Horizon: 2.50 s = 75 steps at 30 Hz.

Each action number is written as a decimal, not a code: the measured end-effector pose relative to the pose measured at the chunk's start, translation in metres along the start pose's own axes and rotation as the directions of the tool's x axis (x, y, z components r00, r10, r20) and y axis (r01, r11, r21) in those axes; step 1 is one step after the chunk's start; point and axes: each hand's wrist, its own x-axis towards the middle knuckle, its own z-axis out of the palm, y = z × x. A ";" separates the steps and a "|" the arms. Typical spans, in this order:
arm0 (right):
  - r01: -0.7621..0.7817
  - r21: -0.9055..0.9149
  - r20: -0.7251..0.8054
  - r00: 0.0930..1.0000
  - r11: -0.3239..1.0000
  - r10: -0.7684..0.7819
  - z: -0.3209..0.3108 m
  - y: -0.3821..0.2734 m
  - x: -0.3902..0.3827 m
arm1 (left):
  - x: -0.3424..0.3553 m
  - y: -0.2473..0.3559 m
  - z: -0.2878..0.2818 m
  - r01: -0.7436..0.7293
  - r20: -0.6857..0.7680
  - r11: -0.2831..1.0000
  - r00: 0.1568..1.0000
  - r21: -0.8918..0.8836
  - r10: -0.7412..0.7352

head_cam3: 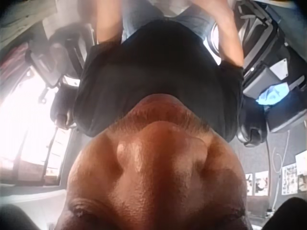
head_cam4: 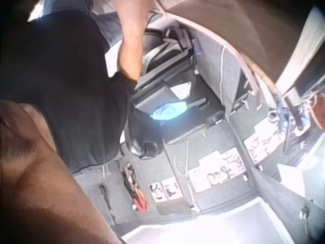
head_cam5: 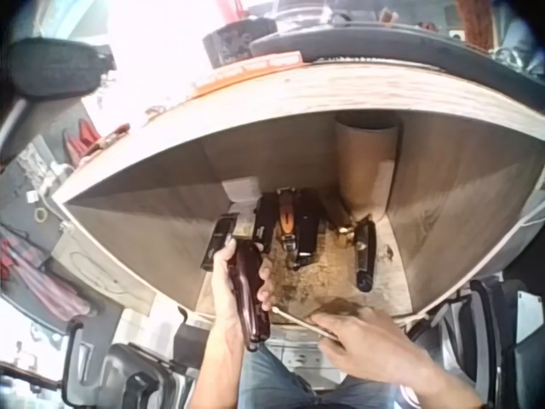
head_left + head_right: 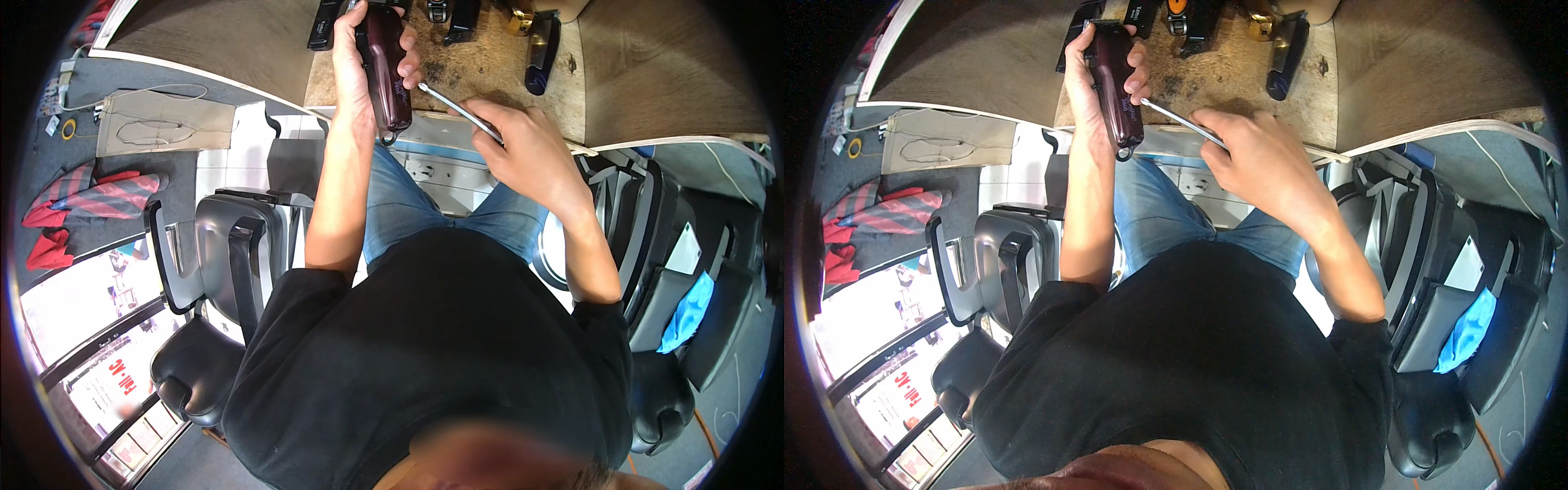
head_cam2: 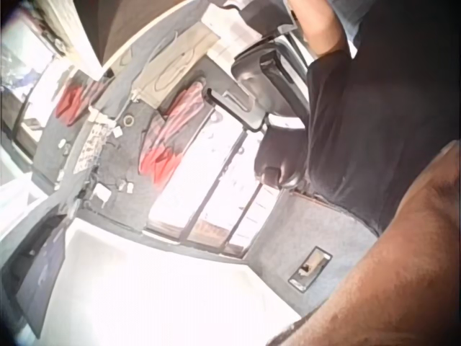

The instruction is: The person uses a screwdriver to remove screws from the casing of a hair clipper, then removes the back cover to reveal the internal components. The person then uses the screwdriver to remove another screw from the internal assembly and sets the pieces on a counter.

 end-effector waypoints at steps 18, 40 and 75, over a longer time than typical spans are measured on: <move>-0.116 -0.015 -0.224 0.968 0.993 0.110 -0.014 0.020 -0.023 | -0.001 -0.004 0.004 0.022 0.003 0.999 1.000 -0.029 -0.022; -0.054 0.093 -0.055 0.997 0.994 0.059 0.005 0.002 -0.010 | -0.003 -0.004 0.006 -0.007 0.005 1.000 1.000 -0.013 0.007; -0.085 0.066 -0.120 0.988 0.994 0.093 0.006 0.014 -0.012 | -0.002 -0.004 0.003 0.011 0.010 1.000 1.000 -0.015 -0.011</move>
